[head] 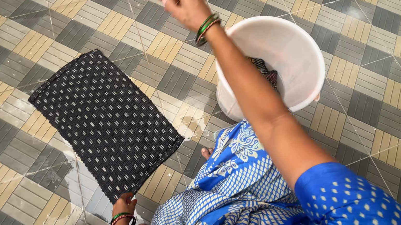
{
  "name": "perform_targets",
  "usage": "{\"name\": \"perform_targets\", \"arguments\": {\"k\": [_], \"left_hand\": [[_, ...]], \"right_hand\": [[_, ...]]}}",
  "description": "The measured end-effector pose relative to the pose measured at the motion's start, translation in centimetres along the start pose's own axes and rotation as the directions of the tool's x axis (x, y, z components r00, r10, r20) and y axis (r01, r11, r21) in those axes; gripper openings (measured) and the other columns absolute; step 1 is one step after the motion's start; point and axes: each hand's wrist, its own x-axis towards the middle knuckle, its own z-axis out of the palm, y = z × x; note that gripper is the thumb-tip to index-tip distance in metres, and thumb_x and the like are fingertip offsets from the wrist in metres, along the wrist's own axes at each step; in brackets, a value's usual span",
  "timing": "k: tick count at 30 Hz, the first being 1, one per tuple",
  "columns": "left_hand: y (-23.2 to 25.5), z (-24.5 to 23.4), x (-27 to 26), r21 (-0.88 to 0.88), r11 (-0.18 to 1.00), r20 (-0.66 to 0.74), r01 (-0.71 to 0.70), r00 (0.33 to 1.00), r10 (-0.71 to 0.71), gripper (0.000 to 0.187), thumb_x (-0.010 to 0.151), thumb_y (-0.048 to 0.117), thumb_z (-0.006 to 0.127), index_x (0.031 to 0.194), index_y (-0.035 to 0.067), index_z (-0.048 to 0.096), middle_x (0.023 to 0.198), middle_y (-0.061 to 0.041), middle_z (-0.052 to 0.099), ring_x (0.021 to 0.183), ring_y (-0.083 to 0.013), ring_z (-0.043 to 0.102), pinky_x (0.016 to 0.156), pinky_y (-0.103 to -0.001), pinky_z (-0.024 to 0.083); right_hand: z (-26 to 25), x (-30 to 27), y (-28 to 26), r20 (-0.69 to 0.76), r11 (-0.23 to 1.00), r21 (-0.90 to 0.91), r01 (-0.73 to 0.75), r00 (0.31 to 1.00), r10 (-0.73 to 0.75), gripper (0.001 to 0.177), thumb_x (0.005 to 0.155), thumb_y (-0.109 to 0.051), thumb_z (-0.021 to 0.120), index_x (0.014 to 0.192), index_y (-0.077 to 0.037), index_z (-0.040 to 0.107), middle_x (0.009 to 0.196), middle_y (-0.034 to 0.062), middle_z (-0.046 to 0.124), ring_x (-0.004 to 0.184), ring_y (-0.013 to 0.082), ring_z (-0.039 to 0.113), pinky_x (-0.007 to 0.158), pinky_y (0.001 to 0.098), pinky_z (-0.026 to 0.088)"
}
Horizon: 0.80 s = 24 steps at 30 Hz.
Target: The person scrubs a black and white patterned mat with a brush and rinses a second cloth in a bucket of water.
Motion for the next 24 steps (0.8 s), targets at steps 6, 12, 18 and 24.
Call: {"name": "perform_targets", "arguments": {"k": [6,12,18,24], "left_hand": [[-0.8,0.0,-0.5,-0.001,0.999,0.017,0.052,0.999,-0.052,0.041,0.083,0.03,0.079,0.123,0.022,0.074,0.113,-0.01,0.078,0.11,-0.0298,0.072,0.097,-0.043,0.055],[-0.9,0.4,-0.2,0.026,0.993,0.057,0.119,0.991,-0.12,0.04,0.084,0.03,0.079,0.123,0.024,0.074,0.11,-0.01,0.079,0.109,-0.0289,0.074,0.097,-0.041,0.056],[-0.6,1.4,0.6,-0.044,0.995,0.013,0.086,0.996,-0.085,0.038,0.084,0.029,0.078,0.121,0.022,0.074,0.111,-0.01,0.079,0.108,-0.029,0.074,0.097,-0.04,0.057],[0.5,3.0,1.1,-0.076,0.993,0.0,0.091,0.996,-0.091,0.037,0.083,0.026,0.079,0.12,0.021,0.073,0.112,-0.01,0.078,0.11,-0.0294,0.072,0.098,-0.04,0.056]], "right_hand": [[-10.3,-2.1,9.7,0.158,0.814,-0.557,-0.165,0.941,0.299,0.022,0.098,-0.028,0.067,0.103,-0.009,0.077,0.093,0.0141,0.076,0.081,0.0263,0.073,0.08,0.0417,0.057],[-7.9,-14.1,24.9,0.397,0.54,-0.828,-0.152,0.521,0.756,0.037,0.089,-0.038,0.076,0.109,-0.007,0.079,0.113,0.0222,0.075,0.105,0.0361,0.073,0.1,0.0449,0.055],[-1.7,-21.1,29.5,0.515,0.597,-0.802,0.018,0.527,0.676,0.078,0.085,-0.037,0.074,0.155,-0.039,0.039,0.17,0.0145,0.016,0.146,0.0405,0.038,0.118,0.048,0.038],[1.2,-22.7,27.6,0.632,0.587,-0.775,0.234,0.306,0.712,0.047,0.094,-0.038,0.063,0.137,-0.019,0.065,0.141,0.0177,0.062,0.132,0.0344,0.06,0.112,0.0465,0.047]]}}
